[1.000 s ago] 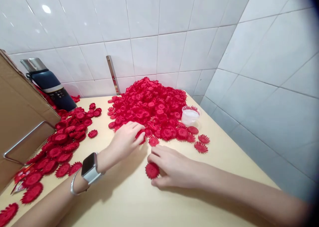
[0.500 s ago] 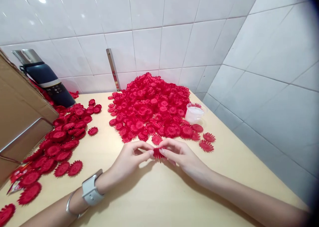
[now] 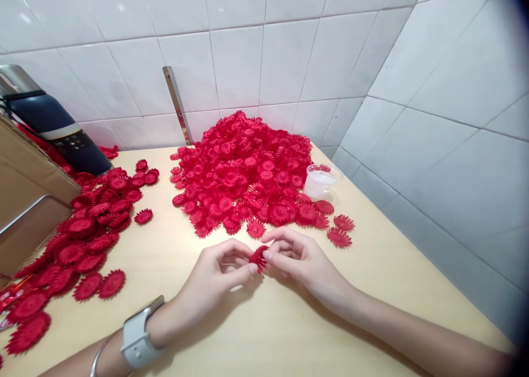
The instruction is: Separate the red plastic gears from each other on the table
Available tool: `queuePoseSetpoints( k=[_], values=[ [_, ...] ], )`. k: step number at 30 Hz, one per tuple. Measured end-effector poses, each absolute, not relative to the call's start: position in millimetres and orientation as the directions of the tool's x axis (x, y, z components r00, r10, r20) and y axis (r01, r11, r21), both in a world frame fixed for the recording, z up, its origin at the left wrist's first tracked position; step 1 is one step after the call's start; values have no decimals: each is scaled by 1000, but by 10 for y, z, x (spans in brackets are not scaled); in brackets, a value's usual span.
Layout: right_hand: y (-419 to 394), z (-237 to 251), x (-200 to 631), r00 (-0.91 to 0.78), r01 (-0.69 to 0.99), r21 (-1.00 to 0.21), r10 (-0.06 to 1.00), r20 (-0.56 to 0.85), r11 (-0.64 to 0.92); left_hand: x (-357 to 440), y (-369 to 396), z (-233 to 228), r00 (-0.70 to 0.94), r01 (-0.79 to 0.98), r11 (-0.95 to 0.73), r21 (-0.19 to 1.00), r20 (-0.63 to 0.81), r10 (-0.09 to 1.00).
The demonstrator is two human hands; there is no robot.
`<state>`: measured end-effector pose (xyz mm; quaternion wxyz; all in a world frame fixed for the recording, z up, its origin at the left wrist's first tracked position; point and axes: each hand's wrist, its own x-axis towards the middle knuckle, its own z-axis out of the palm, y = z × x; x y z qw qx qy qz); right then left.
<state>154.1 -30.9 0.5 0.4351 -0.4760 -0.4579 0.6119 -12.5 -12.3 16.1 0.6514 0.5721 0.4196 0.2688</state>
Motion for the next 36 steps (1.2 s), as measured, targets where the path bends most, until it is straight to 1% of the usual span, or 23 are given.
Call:
queuePoseSetpoints(
  k=[2, 5, 9, 15, 22, 24, 26, 28, 30, 33, 36],
  values=[
    [-288, -2, 1539, -124, -158, -963, 972, -200, -218, -116, -96, 143, 462, 122, 242, 963, -270, 845],
    [-231, 23, 1533, -89, -162, -965, 977, -193, -205, -107, -21, 114, 436, 83, 249, 965, -260, 862],
    [-160, 38, 1517, -99, -103, -982, 984, -146, -156, -106, 61, 69, 416, 41, 196, 980, -195, 888],
    [-172, -67, 1526, -38, -15, -1000, 999, -17, -17, -117, 60, 20, 394, 32, 116, 993, -120, 911],
    [-194, -125, 1532, -86, -41, -999, 996, -3, -7, -115, 46, 38, 453, 75, 28, 997, -59, 889],
    [-200, -110, 1531, -130, -56, -998, 991, 21, 14, -118, 26, 42, 475, 91, -40, 995, -8, 880],
    [-210, -99, 1531, -171, -56, -997, 983, 65, 56, -119, 2, 38, 496, 142, -156, 977, 66, 866],
    [-220, -100, 1529, -180, 3, -991, 975, 131, 134, -115, -18, 29, 520, 188, -236, 953, 107, 847],
    [-230, -110, 1526, -173, 90, -969, 962, 211, 229, -105, -26, 21, 530, 167, -197, 966, 80, 844],
    [-242, -123, 1524, -195, 164, -927, 932, 305, 338, -95, -14, 17, 503, 68, -23, 997, -14, 864],
    [-244, -113, 1524, -225, 161, -927, 927, 299, 338, -100, 8, 25, 472, 10, 65, 998, -62, 880]
  ],
)
